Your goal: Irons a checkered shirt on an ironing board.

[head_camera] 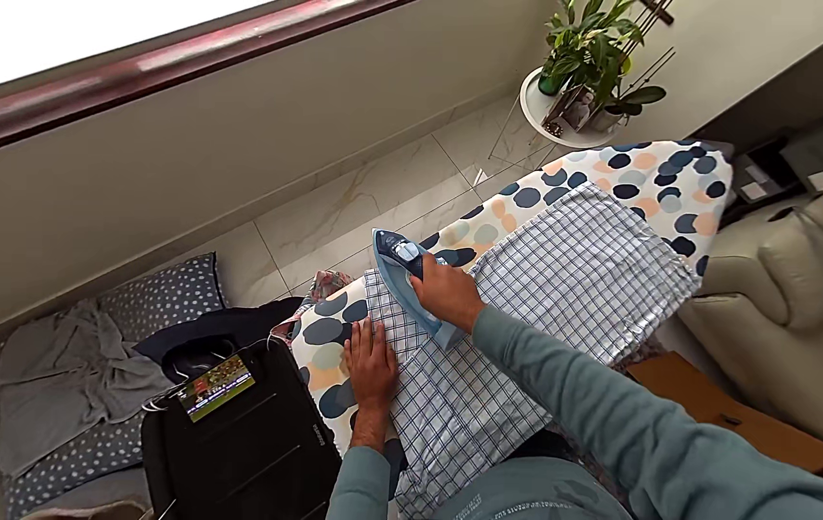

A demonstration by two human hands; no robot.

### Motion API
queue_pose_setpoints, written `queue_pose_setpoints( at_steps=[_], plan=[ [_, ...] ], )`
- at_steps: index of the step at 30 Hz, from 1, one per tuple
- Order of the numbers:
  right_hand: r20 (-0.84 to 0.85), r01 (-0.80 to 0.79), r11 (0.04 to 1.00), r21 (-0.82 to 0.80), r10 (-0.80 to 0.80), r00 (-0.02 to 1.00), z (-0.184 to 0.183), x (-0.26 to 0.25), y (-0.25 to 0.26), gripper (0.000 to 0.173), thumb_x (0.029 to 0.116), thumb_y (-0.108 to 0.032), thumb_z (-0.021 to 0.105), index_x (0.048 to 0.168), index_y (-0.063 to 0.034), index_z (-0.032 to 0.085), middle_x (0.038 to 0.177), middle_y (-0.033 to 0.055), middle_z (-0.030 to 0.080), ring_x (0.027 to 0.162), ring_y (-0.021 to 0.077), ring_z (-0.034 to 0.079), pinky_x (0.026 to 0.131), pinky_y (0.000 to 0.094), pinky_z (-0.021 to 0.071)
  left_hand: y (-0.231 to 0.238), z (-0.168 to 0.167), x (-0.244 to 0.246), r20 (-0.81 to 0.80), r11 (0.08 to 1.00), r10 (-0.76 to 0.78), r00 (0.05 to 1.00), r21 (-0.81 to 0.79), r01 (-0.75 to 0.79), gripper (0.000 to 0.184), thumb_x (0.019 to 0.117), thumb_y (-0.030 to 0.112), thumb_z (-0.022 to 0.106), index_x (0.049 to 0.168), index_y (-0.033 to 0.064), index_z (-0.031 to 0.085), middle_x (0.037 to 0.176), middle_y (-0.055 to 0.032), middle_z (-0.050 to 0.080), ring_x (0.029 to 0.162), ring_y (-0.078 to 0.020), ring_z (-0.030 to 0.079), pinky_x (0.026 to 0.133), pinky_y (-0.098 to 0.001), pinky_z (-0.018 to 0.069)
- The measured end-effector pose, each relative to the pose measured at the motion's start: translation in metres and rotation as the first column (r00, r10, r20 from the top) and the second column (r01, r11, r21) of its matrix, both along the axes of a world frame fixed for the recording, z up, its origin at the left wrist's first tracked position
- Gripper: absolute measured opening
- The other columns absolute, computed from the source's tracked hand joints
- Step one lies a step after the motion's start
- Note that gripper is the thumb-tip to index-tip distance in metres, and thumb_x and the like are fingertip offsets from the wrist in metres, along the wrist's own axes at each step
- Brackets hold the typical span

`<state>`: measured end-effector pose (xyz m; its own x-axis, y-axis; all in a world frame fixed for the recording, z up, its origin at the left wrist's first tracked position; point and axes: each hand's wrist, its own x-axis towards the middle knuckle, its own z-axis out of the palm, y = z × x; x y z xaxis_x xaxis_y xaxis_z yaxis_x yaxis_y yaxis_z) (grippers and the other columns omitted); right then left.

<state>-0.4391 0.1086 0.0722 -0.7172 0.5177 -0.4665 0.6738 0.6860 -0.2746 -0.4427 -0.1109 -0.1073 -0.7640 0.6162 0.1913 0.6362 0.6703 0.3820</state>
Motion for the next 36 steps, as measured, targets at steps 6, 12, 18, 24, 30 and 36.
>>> queue_pose_setpoints(
  at_steps=[6, 12, 18, 24, 30, 36],
  plan=[
    [-0.053, -0.239, 0.971, -0.005, 0.238, 0.97, -0.005, -0.01, 0.032, 0.045, 0.1071, -0.046, 0.046, 0.128, -0.007, 0.056, 0.096, 0.0172, 0.07, 0.093, 0.0386, 0.071, 0.073, 0.0578, 0.0562, -0.008, 0.021, 0.017, -0.033, 0.998, -0.015, 0.999, -0.063, 0.013, 0.05, 0.1051, 0.041, 0.038, 0.136, 0.0161, 0.068, 0.149, -0.0062, 0.059, 0.145, -0.0356, 0.045, 0.118, -0.0659, 0.0261],
    [-0.06, -0.287, 0.958, -0.009, 0.286, 0.956, -0.004, 0.006, 0.027, 0.045, 0.1061, -0.046, 0.047, 0.128, -0.0073, 0.057, 0.097, 0.0185, 0.07, 0.094, 0.04, 0.071, 0.074, 0.0593, 0.0561, -0.035, 0.049, 0.061, 0.066, 0.994, 0.037, 0.997, -0.105, -0.03, 0.043, 0.1018, 0.038, 0.046, 0.128, 0.0176, 0.074, 0.136, -0.0037, 0.069, 0.137, -0.0338, 0.055, 0.116, -0.0692, 0.0269],
    [-0.034, -0.275, 0.96, -0.054, 0.273, 0.961, -0.001, 0.049, 0.003, 0.046, 0.1068, -0.045, 0.045, 0.13, -0.0066, 0.055, 0.101, 0.0189, 0.071, 0.097, 0.0398, 0.071, 0.077, 0.0589, 0.0567, -0.054, 0.055, 0.108, 0.161, 0.975, 0.102, 0.982, -0.214, -0.066, 0.04, 0.1004, 0.036, 0.05, 0.131, 0.0211, 0.072, 0.144, -0.002, 0.064, 0.141, -0.033, 0.051, 0.116, -0.0688, 0.0271],
    [-0.034, -0.372, 0.923, -0.094, 0.37, 0.928, 0.002, 0.118, 0.0, 0.044, 0.1069, -0.047, 0.045, 0.128, -0.009, 0.055, 0.098, 0.0164, 0.071, 0.093, 0.0375, 0.072, 0.075, 0.0568, 0.0571, -0.056, 0.053, 0.13, 0.173, 0.922, 0.187, 0.967, -0.372, -0.112, 0.048, 0.1019, 0.04, 0.048, 0.145, 0.0242, 0.06, 0.159, 0.0012, 0.048, 0.151, -0.0297, 0.038, 0.117, -0.0683, 0.0242],
    [0.01, -0.481, 0.868, -0.124, 0.486, 0.874, -0.001, 0.179, 0.021, 0.046, 0.1069, -0.048, 0.042, 0.13, -0.0103, 0.054, 0.096, 0.0151, 0.07, 0.093, 0.037, 0.071, 0.077, 0.056, 0.0564, -0.053, 0.051, 0.135, 0.085, 0.918, 0.198, 0.976, -0.366, -0.155, 0.043, 0.1015, 0.037, 0.054, 0.14, 0.02, 0.065, 0.154, -0.0048, 0.053, 0.148, -0.0322, 0.042, 0.118, -0.0645, 0.0275],
    [0.075, -0.496, 0.853, -0.16, 0.512, 0.856, 0.008, 0.233, 0.038, 0.051, 0.1074, -0.048, 0.039, 0.137, -0.0078, 0.051, 0.103, 0.0197, 0.07, 0.099, 0.0414, 0.07, 0.081, 0.0591, 0.0549, -0.057, 0.046, 0.151, 0.061, 0.932, 0.248, 0.967, -0.288, -0.221, 0.044, 0.1028, 0.038, 0.046, 0.136, 0.019, 0.068, 0.149, -0.0052, 0.058, 0.144, -0.0323, 0.048, 0.115, -0.0626, 0.034]
  ],
)
